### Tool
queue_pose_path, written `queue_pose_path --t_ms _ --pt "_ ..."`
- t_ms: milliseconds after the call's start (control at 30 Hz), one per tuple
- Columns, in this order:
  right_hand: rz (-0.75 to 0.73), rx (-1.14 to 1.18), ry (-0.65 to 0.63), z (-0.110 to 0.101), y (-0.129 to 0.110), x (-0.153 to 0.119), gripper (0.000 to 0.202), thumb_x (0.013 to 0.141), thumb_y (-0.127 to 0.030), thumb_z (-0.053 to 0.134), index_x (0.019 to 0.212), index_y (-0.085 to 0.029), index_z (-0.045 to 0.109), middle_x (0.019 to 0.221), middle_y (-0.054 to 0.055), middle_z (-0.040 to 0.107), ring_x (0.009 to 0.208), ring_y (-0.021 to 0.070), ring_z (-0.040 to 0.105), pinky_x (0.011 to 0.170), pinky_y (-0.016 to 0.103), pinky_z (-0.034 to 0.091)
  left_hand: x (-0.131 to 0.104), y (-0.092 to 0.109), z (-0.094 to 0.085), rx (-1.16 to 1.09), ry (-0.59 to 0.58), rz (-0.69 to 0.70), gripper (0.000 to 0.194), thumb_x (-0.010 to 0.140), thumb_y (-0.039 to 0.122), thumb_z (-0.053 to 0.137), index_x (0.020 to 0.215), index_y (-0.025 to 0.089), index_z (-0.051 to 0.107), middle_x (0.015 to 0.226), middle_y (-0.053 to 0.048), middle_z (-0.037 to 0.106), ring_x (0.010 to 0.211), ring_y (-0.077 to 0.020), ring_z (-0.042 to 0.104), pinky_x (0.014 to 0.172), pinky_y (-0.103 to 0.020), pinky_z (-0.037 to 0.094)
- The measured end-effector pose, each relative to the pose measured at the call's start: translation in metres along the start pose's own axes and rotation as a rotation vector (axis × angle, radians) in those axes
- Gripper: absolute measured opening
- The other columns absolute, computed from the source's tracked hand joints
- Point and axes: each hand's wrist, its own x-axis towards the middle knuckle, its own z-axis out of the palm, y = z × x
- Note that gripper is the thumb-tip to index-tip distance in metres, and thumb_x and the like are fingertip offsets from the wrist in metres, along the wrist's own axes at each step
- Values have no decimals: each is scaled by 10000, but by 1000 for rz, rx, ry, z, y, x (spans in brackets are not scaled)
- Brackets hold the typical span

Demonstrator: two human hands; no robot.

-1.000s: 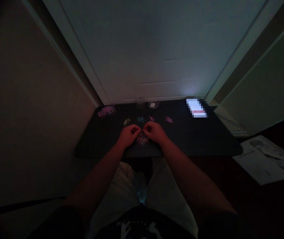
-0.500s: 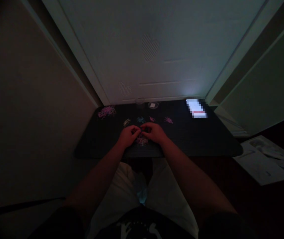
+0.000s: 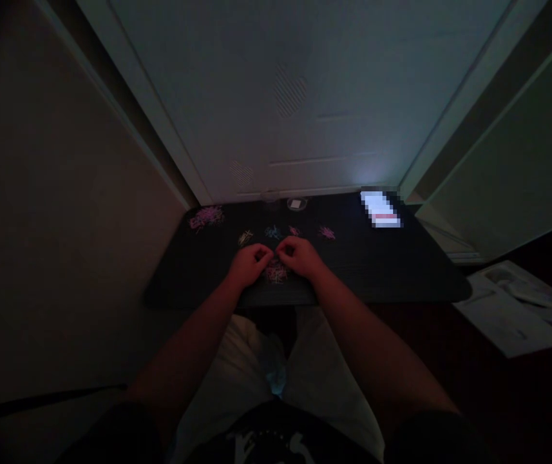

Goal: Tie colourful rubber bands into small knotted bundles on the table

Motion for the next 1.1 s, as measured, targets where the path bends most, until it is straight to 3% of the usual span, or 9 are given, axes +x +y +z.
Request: queue_pose_path --t_ms 267,467,667,833,1100 --pt "12 85 -80 -1 0 0 327 660 -282 651 965 -166 630 778 7 620 520 72 452 484 203 367 0 -2 1 -56 5 -19 227 815 353 518 846 174 653 783 -20 684 696 -128 609 616 -228 449" --pt "70 89 -79 -1 4 3 202 694 -302 616 808 -150 683 627 8 615 541 102 509 501 213 385 1 -4 1 -63 13 -5 246 815 372 521 843 178 668 783 -20 691 691 -128 615 613 -228 448" --pt "92 91 -82 -1 4 2 209 713 -295 589 826 -144 680 616 7 605 530 102 505 495 216 384 1 -1 0 -14 5 -12 248 820 371 514 849 180 670 796 -21 692 707 -133 614 625 -230 452" --pt "70 107 -116 -1 2 2 288 653 -325 670 877 -145 666 662 5 622 522 88 488 489 206 383 1 0 0 -26 -3 -37 253 820 373 513 854 178 671 791 -25 694 703 -134 615 614 -226 454" --pt "81 85 -90 -1 5 3 196 711 -313 611 806 -156 680 637 8 620 548 107 517 506 217 391 0 -2 1 -25 4 -7 254 816 380 519 845 184 677 785 -21 695 697 -136 616 603 -229 446"
